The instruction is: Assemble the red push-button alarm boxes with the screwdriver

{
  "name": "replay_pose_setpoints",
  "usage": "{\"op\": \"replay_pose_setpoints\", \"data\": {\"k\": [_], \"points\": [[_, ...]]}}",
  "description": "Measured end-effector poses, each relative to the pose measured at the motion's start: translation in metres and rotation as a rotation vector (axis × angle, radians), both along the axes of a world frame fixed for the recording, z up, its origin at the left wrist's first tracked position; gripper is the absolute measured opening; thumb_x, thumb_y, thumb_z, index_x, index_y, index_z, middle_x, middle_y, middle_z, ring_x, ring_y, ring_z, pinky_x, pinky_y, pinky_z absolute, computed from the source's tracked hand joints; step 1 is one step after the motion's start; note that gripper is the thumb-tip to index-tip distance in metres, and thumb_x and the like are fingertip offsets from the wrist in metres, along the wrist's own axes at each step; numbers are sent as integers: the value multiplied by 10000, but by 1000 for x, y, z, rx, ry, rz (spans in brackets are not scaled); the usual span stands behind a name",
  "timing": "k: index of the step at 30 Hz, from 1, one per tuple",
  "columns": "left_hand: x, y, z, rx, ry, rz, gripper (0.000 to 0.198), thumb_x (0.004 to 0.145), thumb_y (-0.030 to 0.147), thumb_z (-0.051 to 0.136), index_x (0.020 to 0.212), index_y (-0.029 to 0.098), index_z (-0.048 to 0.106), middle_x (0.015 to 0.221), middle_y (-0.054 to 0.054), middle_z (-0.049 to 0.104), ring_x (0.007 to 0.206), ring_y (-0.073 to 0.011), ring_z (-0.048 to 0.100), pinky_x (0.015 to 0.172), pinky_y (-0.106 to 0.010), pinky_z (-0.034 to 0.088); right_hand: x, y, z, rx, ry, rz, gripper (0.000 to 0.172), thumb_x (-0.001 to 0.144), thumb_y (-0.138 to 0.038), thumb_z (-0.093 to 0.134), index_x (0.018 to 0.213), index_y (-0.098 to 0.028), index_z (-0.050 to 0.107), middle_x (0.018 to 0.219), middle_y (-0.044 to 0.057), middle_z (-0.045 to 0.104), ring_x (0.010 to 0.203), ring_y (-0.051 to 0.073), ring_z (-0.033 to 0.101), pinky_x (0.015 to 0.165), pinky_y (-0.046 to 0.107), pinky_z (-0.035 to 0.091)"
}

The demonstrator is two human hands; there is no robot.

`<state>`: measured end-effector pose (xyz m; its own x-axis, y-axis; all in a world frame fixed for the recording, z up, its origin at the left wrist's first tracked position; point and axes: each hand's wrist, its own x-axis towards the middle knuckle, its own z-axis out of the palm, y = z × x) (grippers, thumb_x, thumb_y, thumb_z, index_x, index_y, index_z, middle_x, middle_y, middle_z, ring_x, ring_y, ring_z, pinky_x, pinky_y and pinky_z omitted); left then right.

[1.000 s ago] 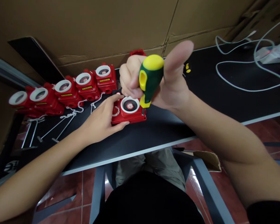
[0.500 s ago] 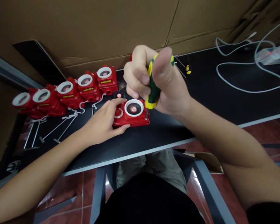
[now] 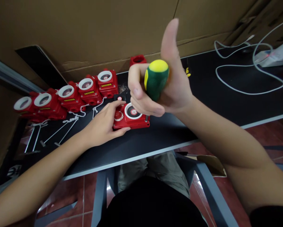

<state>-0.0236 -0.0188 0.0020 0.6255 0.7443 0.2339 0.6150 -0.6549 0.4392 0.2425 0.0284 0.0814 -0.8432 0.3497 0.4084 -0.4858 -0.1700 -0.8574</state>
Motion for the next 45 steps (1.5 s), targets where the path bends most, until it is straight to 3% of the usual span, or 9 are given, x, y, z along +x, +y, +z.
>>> {"op": "replay_pose_setpoints", "data": {"k": [5, 9, 12, 17, 21, 28, 31, 36, 45], "points": [[1, 0, 0, 6, 20, -3, 781, 1057, 525, 777, 1662, 180, 424, 1678, -235, 659, 1566, -447, 682, 1335, -618, 583, -1, 5, -2, 10, -32, 137, 902, 1238, -776, 252, 769, -147, 697, 469, -76, 333, 412, 84, 306, 492, 241, 353], [2, -1, 3, -26, 31, 33, 809, 1022, 505, 793, 1660, 183, 414, 1653, -236, 668, 1517, -444, 707, 1313, -624, 595, 3, 2, 7, -13, -144, 104, 922, 1248, -689, 54, 627, -197, 525, 482, -50, 285, 430, 95, 302, 521, 274, 332], [2, -1, 5, -47, 35, 33, 852, 987, 481, 779, 1682, 174, 392, 1657, -242, 658, 1495, -444, 718, 1302, -615, 604, 5, 1, 7, -8, -105, 123, 863, 1233, -767, 162, 654, -199, 457, 504, -62, 253, 443, 79, 254, 521, 262, 292], [-1, 0, 8, -78, 57, 33, 890, 924, 455, 729, 1690, 155, 391, 1648, -238, 652, 1481, -446, 720, 1324, -600, 587, 7, 3, 2, -13, -44, 171, 775, 1183, -838, 441, 753, -197, 508, 560, -78, 272, 498, 72, 271, 550, 228, 333], [0, 1, 8, -75, 51, 34, 815, 953, 452, 678, 1663, 137, 430, 1632, -232, 668, 1482, -430, 722, 1336, -579, 579, 5, 0, 0, 10, -35, 105, 716, 1205, -757, 510, 762, -195, 527, 548, -91, 290, 489, 67, 266, 545, 213, 328], [1, 2, 8, -73, 50, 50, 842, 932, 450, 693, 1668, 138, 431, 1635, -218, 668, 1462, -426, 730, 1323, -560, 590, 0, -3, -6, 25, -95, 31, 719, 1060, -873, 685, 837, -194, 603, 569, -87, 417, 515, 70, 372, 564, 213, 362], [0, 1, 8, -83, 48, 58, 849, 927, 451, 692, 1673, 135, 435, 1623, -214, 678, 1459, -424, 735, 1313, -559, 597, -4, -5, -8, 46, -82, -91, 692, 1044, -851, 733, 840, -198, 633, 564, -71, 484, 516, 91, 438, 576, 241, 403], [2, -2, 9, -92, 37, 91, 789, 961, 470, 716, 1656, 194, 464, 1593, -181, 713, 1440, -404, 747, 1283, -554, 622, -11, -15, -7, 60, -16, -512, 640, 1002, -733, 868, 734, -189, 665, 540, -64, 537, 462, 93, 487, 589, 262, 478], [4, -5, 9, -88, 56, 129, 808, 1024, 531, 699, 1674, 127, 440, 1663, -253, 675, 1480, -414, 737, 1282, -585, 618, -37, -23, -34, 20, 245, -1088, 540, 1065, -613, 839, 727, -233, 658, 588, -39, 536, 527, 120, 403, 611, 308, 359]]}}
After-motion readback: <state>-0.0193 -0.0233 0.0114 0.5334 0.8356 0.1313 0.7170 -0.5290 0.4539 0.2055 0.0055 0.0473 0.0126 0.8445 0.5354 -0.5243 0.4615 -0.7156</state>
